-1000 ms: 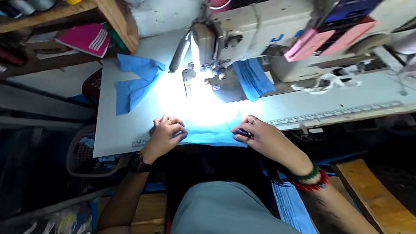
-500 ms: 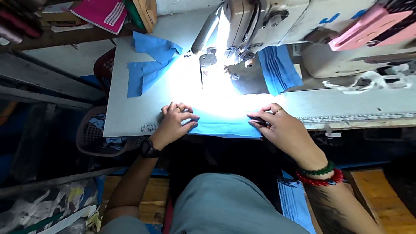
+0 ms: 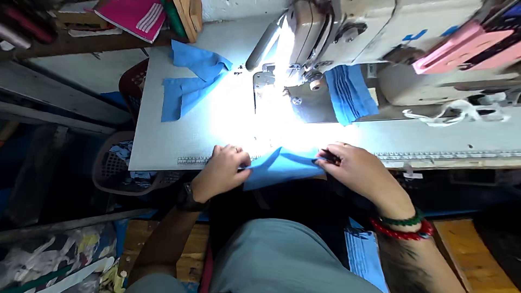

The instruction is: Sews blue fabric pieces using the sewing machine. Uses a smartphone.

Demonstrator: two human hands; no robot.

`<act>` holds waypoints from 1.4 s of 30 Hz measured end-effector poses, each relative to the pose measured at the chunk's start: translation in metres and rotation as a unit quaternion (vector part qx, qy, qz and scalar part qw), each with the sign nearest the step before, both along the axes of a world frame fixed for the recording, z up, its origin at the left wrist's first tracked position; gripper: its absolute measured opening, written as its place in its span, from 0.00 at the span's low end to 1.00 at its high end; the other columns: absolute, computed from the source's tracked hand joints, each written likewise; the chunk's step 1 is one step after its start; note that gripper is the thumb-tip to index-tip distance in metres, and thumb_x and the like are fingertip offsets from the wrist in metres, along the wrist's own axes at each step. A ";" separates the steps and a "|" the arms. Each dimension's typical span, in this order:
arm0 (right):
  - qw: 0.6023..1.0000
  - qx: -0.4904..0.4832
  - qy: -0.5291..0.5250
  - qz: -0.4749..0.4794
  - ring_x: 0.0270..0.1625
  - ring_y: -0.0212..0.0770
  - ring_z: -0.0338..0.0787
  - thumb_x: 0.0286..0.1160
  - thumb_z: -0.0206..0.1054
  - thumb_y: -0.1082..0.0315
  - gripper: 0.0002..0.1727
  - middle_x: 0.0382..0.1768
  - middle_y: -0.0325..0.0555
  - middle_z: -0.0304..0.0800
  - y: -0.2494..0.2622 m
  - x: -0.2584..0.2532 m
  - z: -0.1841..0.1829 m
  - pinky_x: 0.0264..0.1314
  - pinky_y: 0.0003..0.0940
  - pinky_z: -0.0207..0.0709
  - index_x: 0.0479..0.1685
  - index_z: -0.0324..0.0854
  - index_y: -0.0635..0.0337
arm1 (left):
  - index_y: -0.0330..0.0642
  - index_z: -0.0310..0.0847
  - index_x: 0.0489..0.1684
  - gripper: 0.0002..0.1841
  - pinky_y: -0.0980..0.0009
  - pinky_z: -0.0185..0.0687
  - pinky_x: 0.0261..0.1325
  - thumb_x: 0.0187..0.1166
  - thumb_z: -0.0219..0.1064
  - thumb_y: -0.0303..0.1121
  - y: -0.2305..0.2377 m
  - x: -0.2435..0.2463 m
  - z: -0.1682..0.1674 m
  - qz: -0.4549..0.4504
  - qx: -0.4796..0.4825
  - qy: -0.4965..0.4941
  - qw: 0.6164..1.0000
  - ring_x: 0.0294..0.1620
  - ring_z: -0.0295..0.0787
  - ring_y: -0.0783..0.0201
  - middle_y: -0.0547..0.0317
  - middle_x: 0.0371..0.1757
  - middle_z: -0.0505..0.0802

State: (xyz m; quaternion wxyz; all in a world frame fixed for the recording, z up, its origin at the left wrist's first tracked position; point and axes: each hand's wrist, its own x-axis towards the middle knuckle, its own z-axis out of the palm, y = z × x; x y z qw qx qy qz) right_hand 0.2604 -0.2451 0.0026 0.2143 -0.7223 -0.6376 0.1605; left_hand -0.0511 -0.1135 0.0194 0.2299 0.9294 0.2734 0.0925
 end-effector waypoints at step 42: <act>0.994 0.102 0.023 -0.002 0.43 0.42 0.89 0.75 0.70 0.61 0.10 0.53 0.47 0.88 -0.035 -0.008 -0.028 0.41 0.45 0.84 0.48 0.95 0.45 | 0.63 0.97 0.49 0.11 0.38 0.45 0.83 0.75 0.74 0.48 -0.003 -0.035 -0.028 0.051 0.049 -0.103 0.992 0.86 0.68 0.59 0.67 0.68 0.91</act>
